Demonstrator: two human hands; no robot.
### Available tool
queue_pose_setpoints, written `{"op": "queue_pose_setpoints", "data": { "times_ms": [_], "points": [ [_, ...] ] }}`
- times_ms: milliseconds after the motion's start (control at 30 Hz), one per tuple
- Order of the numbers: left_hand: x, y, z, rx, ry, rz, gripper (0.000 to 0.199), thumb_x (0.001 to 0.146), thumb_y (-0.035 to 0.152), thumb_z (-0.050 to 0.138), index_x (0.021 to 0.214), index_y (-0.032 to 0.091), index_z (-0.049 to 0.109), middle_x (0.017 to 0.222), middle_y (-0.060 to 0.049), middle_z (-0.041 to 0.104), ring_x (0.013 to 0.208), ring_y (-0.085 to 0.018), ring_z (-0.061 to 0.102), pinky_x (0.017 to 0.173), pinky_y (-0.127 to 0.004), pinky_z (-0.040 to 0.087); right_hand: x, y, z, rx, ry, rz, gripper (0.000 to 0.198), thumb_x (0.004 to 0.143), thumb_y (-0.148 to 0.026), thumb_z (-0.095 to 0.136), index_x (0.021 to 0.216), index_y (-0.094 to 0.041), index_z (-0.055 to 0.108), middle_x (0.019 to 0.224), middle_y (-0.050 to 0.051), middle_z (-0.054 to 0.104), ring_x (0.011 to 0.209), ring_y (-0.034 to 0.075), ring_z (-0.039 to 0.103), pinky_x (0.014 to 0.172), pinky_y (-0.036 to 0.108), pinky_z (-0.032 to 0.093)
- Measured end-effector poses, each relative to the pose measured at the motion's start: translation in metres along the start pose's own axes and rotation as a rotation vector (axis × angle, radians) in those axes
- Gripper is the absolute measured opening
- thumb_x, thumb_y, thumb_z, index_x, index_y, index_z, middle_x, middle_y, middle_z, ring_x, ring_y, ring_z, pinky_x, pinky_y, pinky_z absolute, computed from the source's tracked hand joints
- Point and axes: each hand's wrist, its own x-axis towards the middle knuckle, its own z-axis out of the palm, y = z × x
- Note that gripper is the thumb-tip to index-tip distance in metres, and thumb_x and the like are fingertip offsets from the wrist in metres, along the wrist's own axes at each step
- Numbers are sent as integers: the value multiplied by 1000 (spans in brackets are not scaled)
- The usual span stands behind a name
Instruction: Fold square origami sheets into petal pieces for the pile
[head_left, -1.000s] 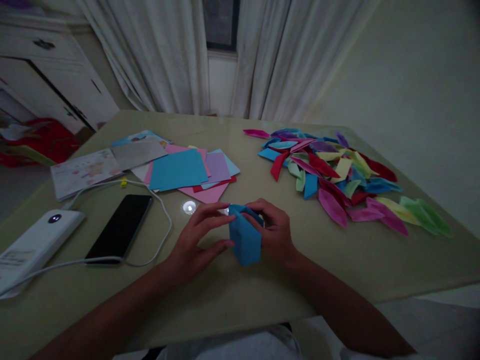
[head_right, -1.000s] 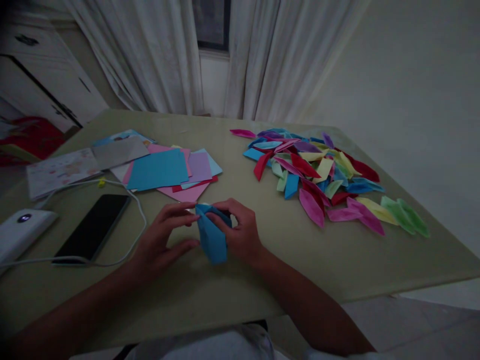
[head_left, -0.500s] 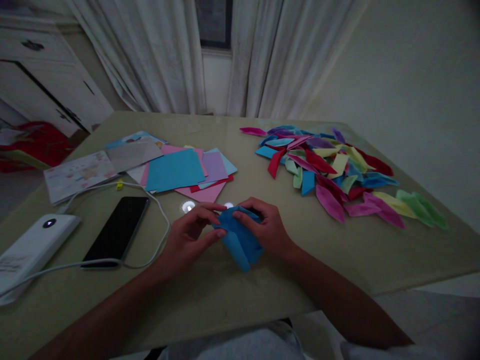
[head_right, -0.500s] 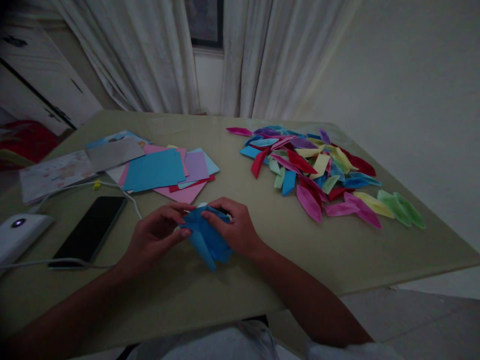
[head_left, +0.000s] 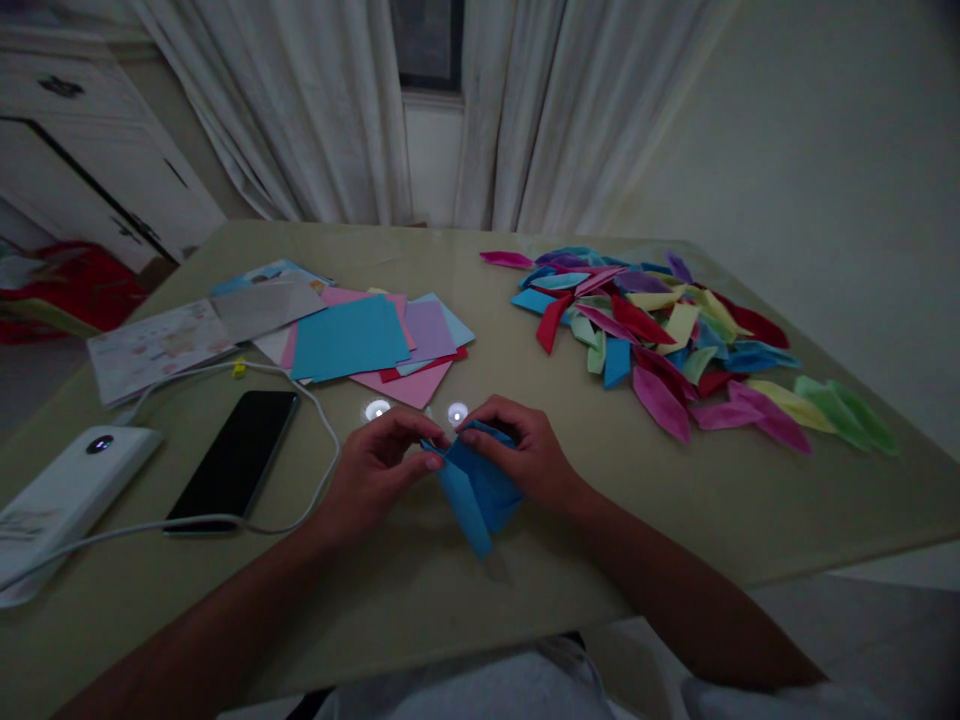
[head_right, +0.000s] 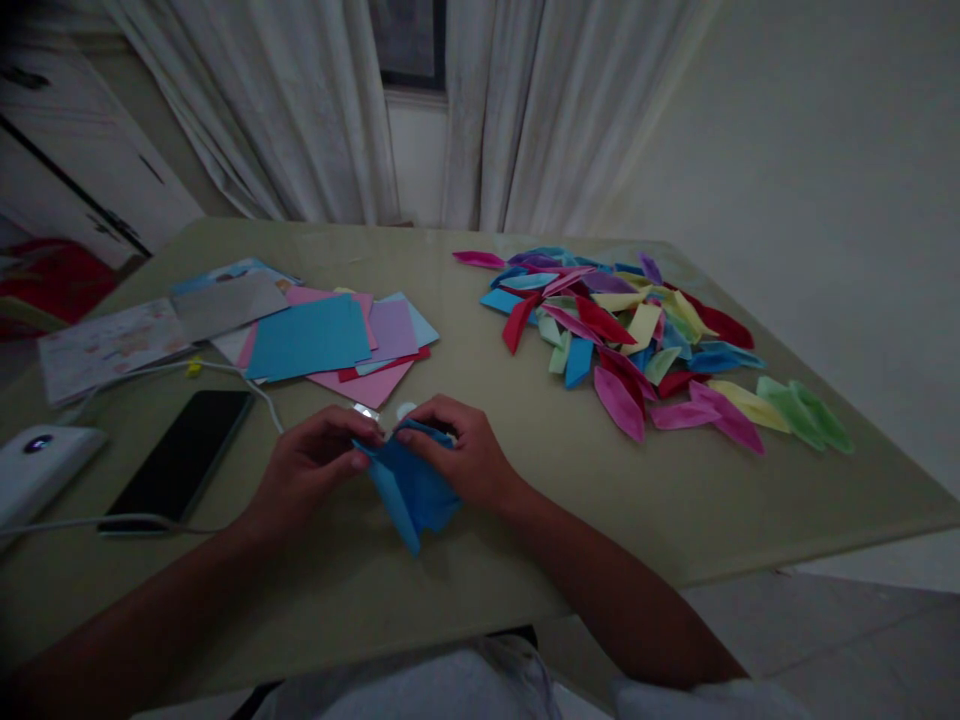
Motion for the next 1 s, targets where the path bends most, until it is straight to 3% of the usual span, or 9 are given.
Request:
{"op": "queue_pose_setpoints", "data": {
  "times_ms": [167, 300, 600, 867, 1000],
  "points": [
    [1, -6, 3, -40, -95, -23, 45, 77, 61, 92, 81, 20, 76, 89, -7, 71, 84, -21, 68, 74, -29, 57, -1, 6, 5, 112, -56, 58, 21, 89, -42, 86, 96, -23, 81, 91, 3, 79, 83, 20, 70, 76, 32, 54],
    [0, -9, 5, -49, -163, -35, 49, 77, 65, 91, 75, 19, 73, 94, -7, 69, 84, -20, 66, 72, -28, 56, -2, 9, 9, 178, -53, 76, 28, 85, -44, 89, 97, -22, 78, 92, 3, 77, 83, 20, 70, 78, 32, 55],
    [0, -4, 4, -53, -56, -106, 21, 80, 35, 95, 87, 21, 81, 103, -9, 79, 99, -24, 75, 84, -32, 62, 3, 12, 8, 288, 20, 117, 26, 87, -46, 88, 91, -22, 78, 87, 1, 75, 82, 18, 70, 77, 31, 55],
    [-3, -9, 1, 5, -10, -95, 24, 88, 33, 89, 109, 24, 80, 103, -5, 80, 93, -20, 75, 80, -27, 60, 3, 16, 9, 354, 25, 124, 26, 87, -42, 90, 99, -21, 80, 94, 3, 78, 88, 18, 72, 82, 31, 57],
    [-2, -6, 2, 0, -60, -54, 14, 95, 33, 83, 105, 24, 81, 108, -7, 79, 100, -21, 73, 86, -29, 59, 2, 16, 9, 382, 1, 126, 24, 89, -40, 88, 105, -23, 81, 99, 4, 79, 93, 19, 72, 85, 31, 56]
  ]
}}
